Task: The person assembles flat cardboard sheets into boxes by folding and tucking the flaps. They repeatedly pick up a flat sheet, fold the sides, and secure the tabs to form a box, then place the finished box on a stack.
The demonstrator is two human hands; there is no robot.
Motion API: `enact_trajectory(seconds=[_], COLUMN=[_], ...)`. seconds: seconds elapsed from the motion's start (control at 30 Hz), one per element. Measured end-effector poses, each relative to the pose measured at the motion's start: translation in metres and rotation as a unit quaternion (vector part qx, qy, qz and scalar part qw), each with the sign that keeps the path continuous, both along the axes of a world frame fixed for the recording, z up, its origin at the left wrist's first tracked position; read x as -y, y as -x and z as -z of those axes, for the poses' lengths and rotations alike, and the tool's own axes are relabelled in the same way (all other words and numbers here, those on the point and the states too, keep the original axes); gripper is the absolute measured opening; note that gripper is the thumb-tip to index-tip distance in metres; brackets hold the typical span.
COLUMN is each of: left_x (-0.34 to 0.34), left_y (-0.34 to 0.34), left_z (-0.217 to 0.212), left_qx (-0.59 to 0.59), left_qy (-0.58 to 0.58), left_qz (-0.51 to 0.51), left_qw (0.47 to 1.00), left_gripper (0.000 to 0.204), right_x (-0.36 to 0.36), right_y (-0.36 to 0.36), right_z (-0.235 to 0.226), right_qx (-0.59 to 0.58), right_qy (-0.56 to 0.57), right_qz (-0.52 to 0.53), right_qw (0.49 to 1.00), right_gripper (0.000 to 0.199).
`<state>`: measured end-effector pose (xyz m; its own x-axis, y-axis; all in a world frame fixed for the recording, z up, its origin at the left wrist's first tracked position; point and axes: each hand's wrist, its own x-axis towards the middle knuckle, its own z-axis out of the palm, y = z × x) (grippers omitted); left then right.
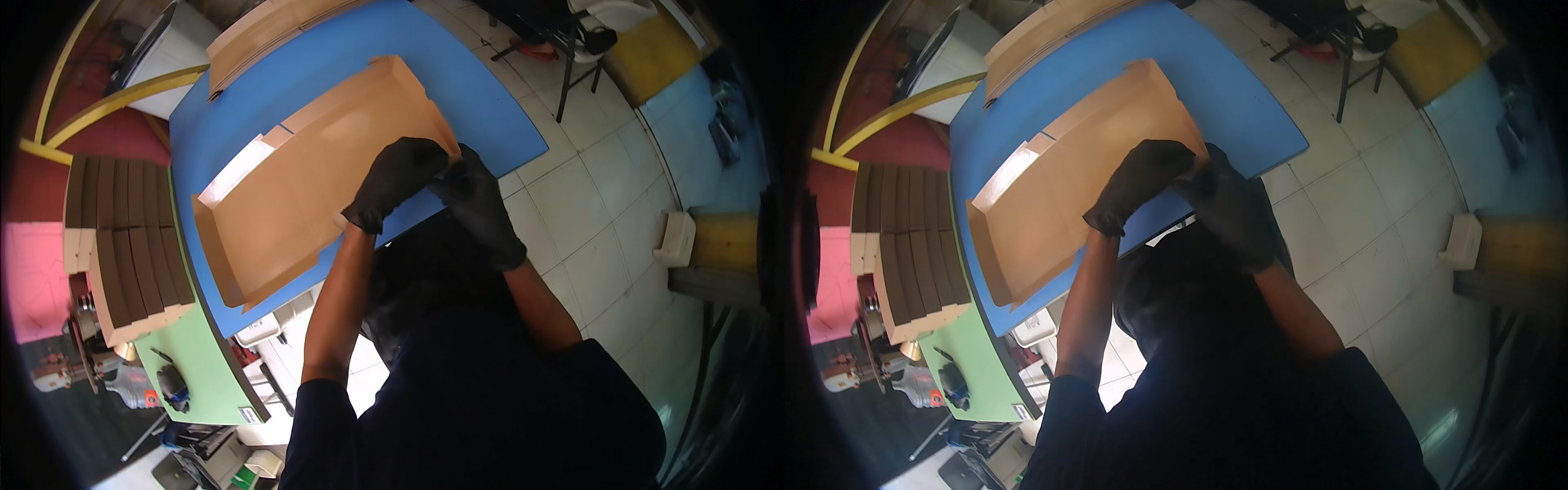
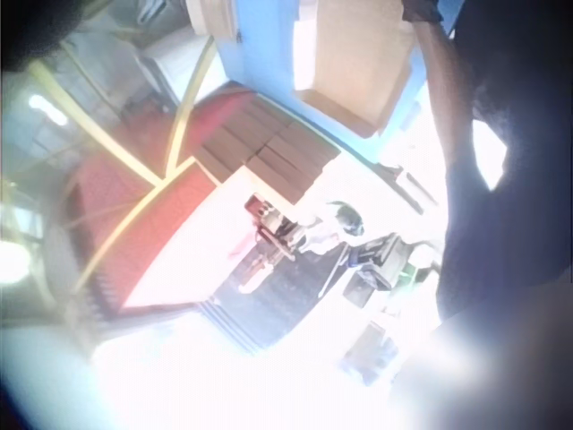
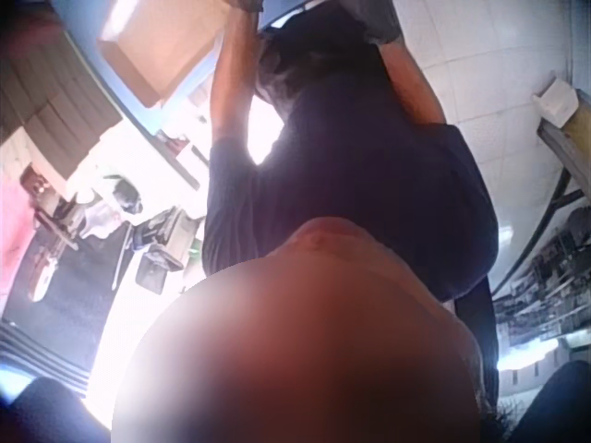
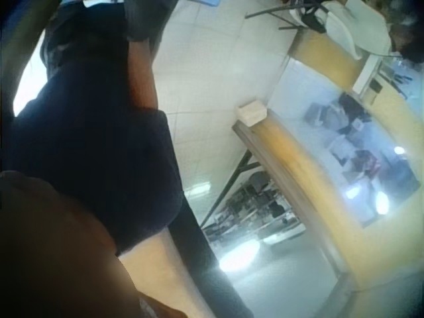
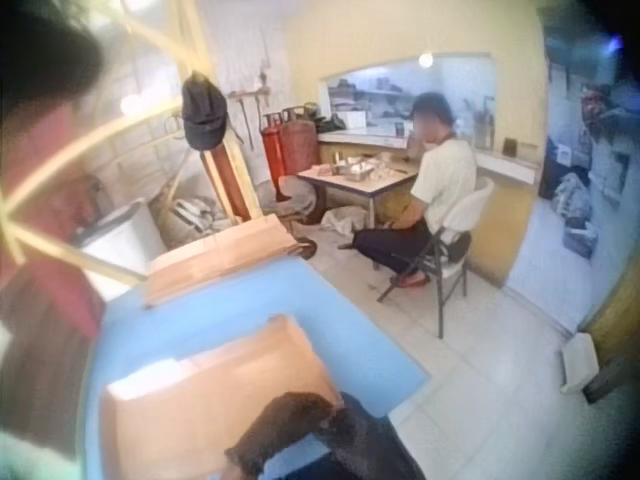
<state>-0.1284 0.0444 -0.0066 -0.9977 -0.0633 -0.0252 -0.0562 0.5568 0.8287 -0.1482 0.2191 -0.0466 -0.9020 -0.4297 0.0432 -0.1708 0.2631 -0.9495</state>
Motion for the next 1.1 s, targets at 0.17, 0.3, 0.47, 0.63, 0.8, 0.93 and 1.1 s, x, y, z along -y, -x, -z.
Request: enact_trajectory(seconds=[0.17, 0.3, 0.47, 0.63, 0.8, 0.93, 1.1], left_x=[0.007, 0.013, 0.015, 0.01, 0.003, 0.005, 0.007], left_y=[0.024, 0.032, 0.037, 0.041, 0.043, 0.045, 0.042], left_z=[-0.01, -0.004, 0.007, 0.003, 0.008, 0.017, 0.018], left_qx=[0.136, 0.032, -0.122, -0.078, -0.093, -0.118, -0.079], left_qy=[-0.014, -0.033, 0.083, 0.081, 0.171, 0.174, 0.13], left_qz=[0.044, 0.144, 0.17, 0.121, 0.088, 0.097, 0.075], left_qw=[0.99, 0.989, 0.974, 0.986, 0.977, 0.973, 0.986], left_gripper=[0.04, 0.03, 0.023, 0.019, 0.015, 0.014, 0.016], right_x=[0.009, 0.01, 0.008, 0.008, 0.011, 0.015, 0.014], right_y=[-0.004, -0.008, -0.019, -0.014, -0.012, -0.01, -0.008], right_z=[0.001, -0.002, -0.007, -0.002, 0.004, 0.003, 0.004], right_qx=[-0.064, 0.062, 0.191, 0.256, 0.27, 0.264, 0.246], right_qy=[0.037, 0.111, 0.238, 0.296, 0.361, 0.354, 0.338], right_qz=[0.054, 0.074, 0.165, 0.168, 0.181, 0.194, 0.18], right_qw=[0.996, 0.989, 0.938, 0.905, 0.874, 0.876, 0.89], right_gripper=[0.052, 0.044, 0.038, 0.039, 0.039, 0.04, 0.039])
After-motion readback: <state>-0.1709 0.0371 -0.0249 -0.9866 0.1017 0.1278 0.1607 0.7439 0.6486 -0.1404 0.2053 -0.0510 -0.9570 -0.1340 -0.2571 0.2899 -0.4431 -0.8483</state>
